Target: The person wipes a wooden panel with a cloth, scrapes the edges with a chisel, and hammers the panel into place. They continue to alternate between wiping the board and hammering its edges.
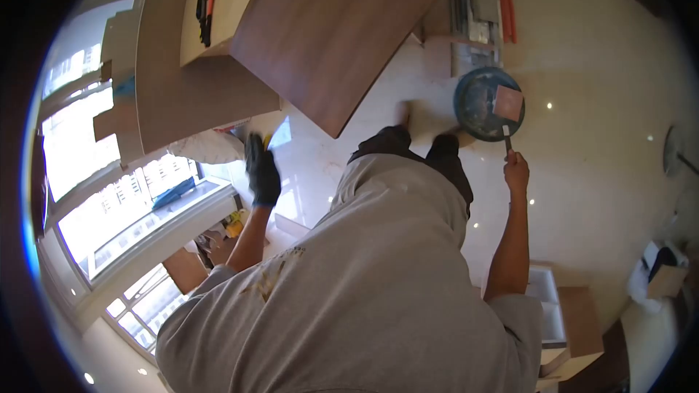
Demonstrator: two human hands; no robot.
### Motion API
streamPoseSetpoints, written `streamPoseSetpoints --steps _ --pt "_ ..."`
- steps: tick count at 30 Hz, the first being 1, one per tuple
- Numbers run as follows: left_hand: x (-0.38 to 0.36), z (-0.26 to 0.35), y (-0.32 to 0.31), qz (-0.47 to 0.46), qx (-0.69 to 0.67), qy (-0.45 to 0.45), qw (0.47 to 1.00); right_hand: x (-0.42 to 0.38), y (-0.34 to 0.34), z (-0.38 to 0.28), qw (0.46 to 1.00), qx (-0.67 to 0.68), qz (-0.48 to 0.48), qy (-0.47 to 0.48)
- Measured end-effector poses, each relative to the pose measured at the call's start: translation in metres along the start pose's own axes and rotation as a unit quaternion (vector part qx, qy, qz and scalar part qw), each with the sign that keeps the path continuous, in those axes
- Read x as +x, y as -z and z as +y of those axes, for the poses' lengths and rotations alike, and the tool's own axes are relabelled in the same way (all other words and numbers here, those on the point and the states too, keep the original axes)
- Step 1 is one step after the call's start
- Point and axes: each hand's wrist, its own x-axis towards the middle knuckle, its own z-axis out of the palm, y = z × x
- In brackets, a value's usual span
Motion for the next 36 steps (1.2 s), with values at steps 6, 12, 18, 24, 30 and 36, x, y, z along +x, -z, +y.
streamPoseSetpoints --steps 6,12,18,24,30,36 --pt "0.107 0.182 -0.081 0.07 -0.106 -0.282 0.951 -0.014 -0.028 -0.017 0.994 -0.013 0.059 0.088" --pt "0.037 0.116 -0.071 0.016 -0.154 -0.417 0.896 -0.122 -0.069 -0.096 0.987 0.105 0.067 0.101" --pt "0.001 -0.006 -0.064 -0.06 -0.412 0.1 0.903 -0.158 -0.112 -0.126 0.958 0.285 -0.015 0.024" --pt "0.076 0.033 -0.092 -0.337 -0.654 0.277 0.618 -0.133 -0.138 -0.153 0.952 0.18 0.07 0.239" --pt "0.084 0.003 -0.117 -0.293 -0.711 0.278 0.576 -0.178 -0.153 -0.25 0.953 0.144 0.071 0.256" --pt "0.117 -0.101 -0.067 -0.283 -0.511 0.227 0.78 -0.202 -0.149 -0.256 0.964 0.244 0.012 0.11"
